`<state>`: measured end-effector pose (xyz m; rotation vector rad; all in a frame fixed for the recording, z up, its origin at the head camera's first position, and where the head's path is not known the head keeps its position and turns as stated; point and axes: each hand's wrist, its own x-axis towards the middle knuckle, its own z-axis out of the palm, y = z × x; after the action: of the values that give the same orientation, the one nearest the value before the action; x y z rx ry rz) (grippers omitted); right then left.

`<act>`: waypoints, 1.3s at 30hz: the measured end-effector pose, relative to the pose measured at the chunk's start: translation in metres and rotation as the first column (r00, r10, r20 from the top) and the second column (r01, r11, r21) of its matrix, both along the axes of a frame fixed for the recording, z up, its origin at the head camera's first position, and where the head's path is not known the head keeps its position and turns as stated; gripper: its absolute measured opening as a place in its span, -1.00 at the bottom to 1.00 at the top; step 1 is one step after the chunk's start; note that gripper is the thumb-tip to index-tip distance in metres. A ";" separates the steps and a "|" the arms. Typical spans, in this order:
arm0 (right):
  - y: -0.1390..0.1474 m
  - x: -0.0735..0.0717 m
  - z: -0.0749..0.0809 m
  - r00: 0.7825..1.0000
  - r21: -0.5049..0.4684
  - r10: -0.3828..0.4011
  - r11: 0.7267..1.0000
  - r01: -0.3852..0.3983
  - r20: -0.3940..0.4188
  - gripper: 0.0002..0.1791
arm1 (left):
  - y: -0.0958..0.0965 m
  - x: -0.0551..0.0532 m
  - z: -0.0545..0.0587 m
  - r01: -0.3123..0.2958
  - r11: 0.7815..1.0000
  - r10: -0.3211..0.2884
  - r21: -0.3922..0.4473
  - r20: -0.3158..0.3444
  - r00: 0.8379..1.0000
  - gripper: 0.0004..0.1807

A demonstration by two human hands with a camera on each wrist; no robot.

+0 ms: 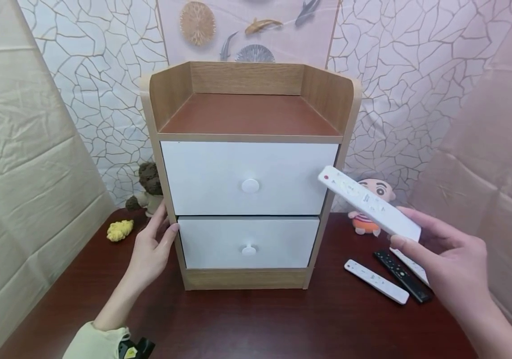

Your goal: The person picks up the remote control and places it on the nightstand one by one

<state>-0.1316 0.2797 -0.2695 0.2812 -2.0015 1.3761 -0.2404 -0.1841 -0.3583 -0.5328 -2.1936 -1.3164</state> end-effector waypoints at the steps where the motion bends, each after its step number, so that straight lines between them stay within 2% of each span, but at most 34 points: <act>1: -0.003 -0.002 0.004 0.998 -0.034 0.061 0.998 -0.062 -0.021 -0.50 | -0.001 0.000 0.000 0.000 1.000 0.000 0.000 -0.002 1.000 -0.33; 3: -0.011 -0.006 0.012 0.987 -0.075 0.149 0.985 -0.153 -0.057 -0.49 | -0.001 0.000 -0.001 0.002 1.000 -0.002 0.005 -0.002 1.000 -0.33; 6: -0.023 -0.011 0.024 0.977 -0.136 0.196 0.969 -0.205 -0.080 -0.47 | -0.002 0.000 -0.002 0.000 1.000 0.000 0.008 -0.001 1.000 -0.33; 9: -0.036 -0.018 0.036 0.989 -0.102 0.118 0.987 -0.126 -0.085 -0.47 | -0.001 -0.002 -0.002 0.003 1.000 -0.003 0.007 0.009 1.000 -0.33; 12: -0.048 -0.024 0.049 0.990 -0.073 0.085 0.993 -0.094 -0.108 -0.46 | 0.004 -0.004 -0.001 0.017 1.000 -0.017 0.012 0.019 1.000 -0.34; 13: -0.053 -0.026 0.054 0.992 -0.037 0.051 0.998 -0.056 -0.119 -0.48 | 0.005 -0.004 -0.001 0.016 1.000 -0.016 0.015 0.022 1.000 -0.33; 18: -0.077 -0.040 0.072 0.986 0.080 -0.052 0.995 0.066 -0.159 -0.58 | 0.005 -0.002 -0.002 -0.001 1.000 0.000 0.008 0.035 0.999 -0.33; 25: -0.110 -0.059 0.094 0.975 0.138 0.015 0.990 0.016 -0.221 -0.66 | 0.001 0.001 -0.002 -0.008 1.000 0.008 0.016 0.024 1.000 -0.32; 31: -0.137 -0.075 0.113 0.962 0.169 -0.007 0.984 0.056 -0.274 -0.65 | 0.000 0.002 -0.001 0.018 0.999 -0.019 0.044 0.011 1.000 -0.33; 35: -0.156 -0.092 0.124 0.937 0.223 -0.006 0.971 0.090 -0.348 -0.64 | 0.000 0.001 -0.001 0.018 0.999 -0.019 0.047 0.006 1.000 -0.33; 39: -0.174 -0.105 0.139 0.951 0.274 -0.014 0.956 0.103 -0.310 -0.65 | 0.000 0.000 -0.002 0.031 0.998 -0.032 0.052 0.012 0.999 -0.33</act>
<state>-0.2362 0.1062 -0.1309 0.5271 -1.9242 0.9347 -0.2402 -0.1837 -0.3604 -0.5429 -2.1632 -1.3930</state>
